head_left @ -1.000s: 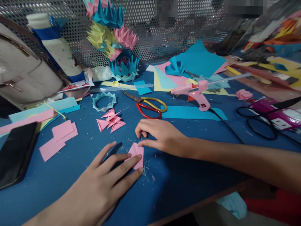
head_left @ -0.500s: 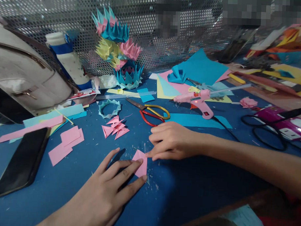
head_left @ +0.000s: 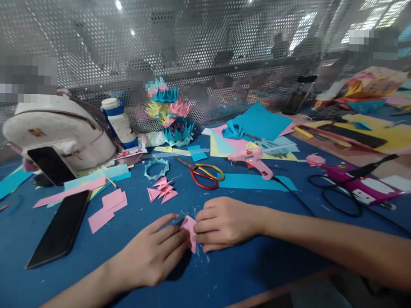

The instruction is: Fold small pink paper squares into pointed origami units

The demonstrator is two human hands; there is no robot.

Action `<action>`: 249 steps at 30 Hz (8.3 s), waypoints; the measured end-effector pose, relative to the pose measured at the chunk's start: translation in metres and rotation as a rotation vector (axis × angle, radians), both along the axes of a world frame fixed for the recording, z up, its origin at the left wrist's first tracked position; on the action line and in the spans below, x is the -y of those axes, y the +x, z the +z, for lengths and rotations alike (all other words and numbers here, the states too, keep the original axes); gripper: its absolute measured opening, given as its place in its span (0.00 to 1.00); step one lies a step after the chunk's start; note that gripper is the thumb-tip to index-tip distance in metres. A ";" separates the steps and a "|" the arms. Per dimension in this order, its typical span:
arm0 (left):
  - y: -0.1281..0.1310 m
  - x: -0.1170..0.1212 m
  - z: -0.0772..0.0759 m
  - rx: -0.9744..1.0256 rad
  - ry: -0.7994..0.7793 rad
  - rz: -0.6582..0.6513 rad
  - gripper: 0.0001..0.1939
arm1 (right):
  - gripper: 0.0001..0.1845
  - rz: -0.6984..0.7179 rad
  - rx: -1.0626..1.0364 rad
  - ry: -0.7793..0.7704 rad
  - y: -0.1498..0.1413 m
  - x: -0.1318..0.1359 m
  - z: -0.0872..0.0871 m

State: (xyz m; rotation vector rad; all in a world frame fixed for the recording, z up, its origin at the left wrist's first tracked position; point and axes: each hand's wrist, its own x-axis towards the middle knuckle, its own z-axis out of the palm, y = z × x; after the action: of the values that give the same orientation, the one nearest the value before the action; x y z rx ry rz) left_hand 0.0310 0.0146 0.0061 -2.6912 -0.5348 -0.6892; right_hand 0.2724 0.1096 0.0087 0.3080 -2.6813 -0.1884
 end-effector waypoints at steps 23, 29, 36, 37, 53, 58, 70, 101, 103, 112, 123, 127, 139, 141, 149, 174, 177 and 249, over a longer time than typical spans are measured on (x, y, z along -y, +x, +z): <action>-0.007 -0.003 0.012 0.119 -0.286 -0.041 0.19 | 0.14 0.045 0.118 -0.248 0.002 -0.003 -0.002; -0.031 0.009 0.000 -0.101 -0.013 -0.161 0.14 | 0.14 0.048 0.127 -0.315 0.003 -0.004 -0.002; -0.040 0.007 -0.001 -0.252 -0.088 -0.157 0.26 | 0.13 0.060 0.087 -0.345 0.004 -0.005 -0.003; -0.040 0.007 0.000 -0.263 -0.097 -0.155 0.26 | 0.12 0.061 0.085 -0.348 0.004 -0.005 -0.003; -0.031 0.000 0.015 -0.238 -0.122 -0.140 0.21 | 0.16 0.048 0.111 -0.352 0.003 -0.004 -0.003; -0.030 -0.001 0.012 -0.224 -0.137 -0.133 0.21 | 0.16 0.056 0.114 -0.371 0.004 -0.005 -0.005; -0.029 -0.003 0.014 -0.227 -0.141 -0.118 0.24 | 0.17 0.050 0.084 -0.381 0.004 -0.005 -0.006; -0.043 0.029 -0.010 -0.215 -0.014 0.016 0.23 | 0.17 0.070 0.003 -0.448 0.005 -0.006 -0.009; -0.045 0.028 -0.006 -0.261 -0.032 -0.001 0.24 | 0.16 0.077 -0.003 -0.462 0.005 -0.006 -0.009; -0.034 0.012 0.019 -0.448 -0.180 -0.058 0.24 | 0.14 0.067 0.005 -0.468 0.006 -0.005 -0.009; -0.029 0.012 0.016 -0.362 -0.262 -0.032 0.35 | 0.16 0.055 0.033 -0.435 0.004 -0.005 -0.006; -0.029 0.013 0.014 -0.411 -0.234 -0.011 0.35 | 0.14 0.055 0.045 -0.439 0.005 -0.005 -0.006; -0.028 0.014 0.015 -0.385 -0.312 0.002 0.38 | 0.14 0.047 0.030 -0.443 0.005 -0.004 -0.006; -0.027 0.014 0.015 -0.362 -0.347 0.004 0.39 | 0.14 0.042 0.032 -0.433 0.005 -0.004 -0.006; -0.025 0.014 0.015 -0.416 -0.336 0.018 0.41 | 0.14 0.054 0.010 -0.449 0.005 -0.005 -0.008; -0.022 0.020 0.004 -0.357 -0.149 0.098 0.27 | 0.16 0.050 0.023 -0.448 0.005 -0.005 -0.008; -0.021 0.024 0.001 -0.329 -0.123 0.109 0.29 | 0.16 0.057 0.018 -0.450 0.005 -0.006 -0.008; -0.021 0.027 -0.014 -0.364 -0.237 0.138 0.31 | 0.13 0.054 0.011 -0.402 0.004 -0.005 -0.010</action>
State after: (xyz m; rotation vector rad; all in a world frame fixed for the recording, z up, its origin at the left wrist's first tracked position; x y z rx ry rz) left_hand 0.0098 -0.0126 -0.0077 -2.8650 -0.7321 -0.0954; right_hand 0.2766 0.1145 -0.0010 0.2536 -2.6393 0.3660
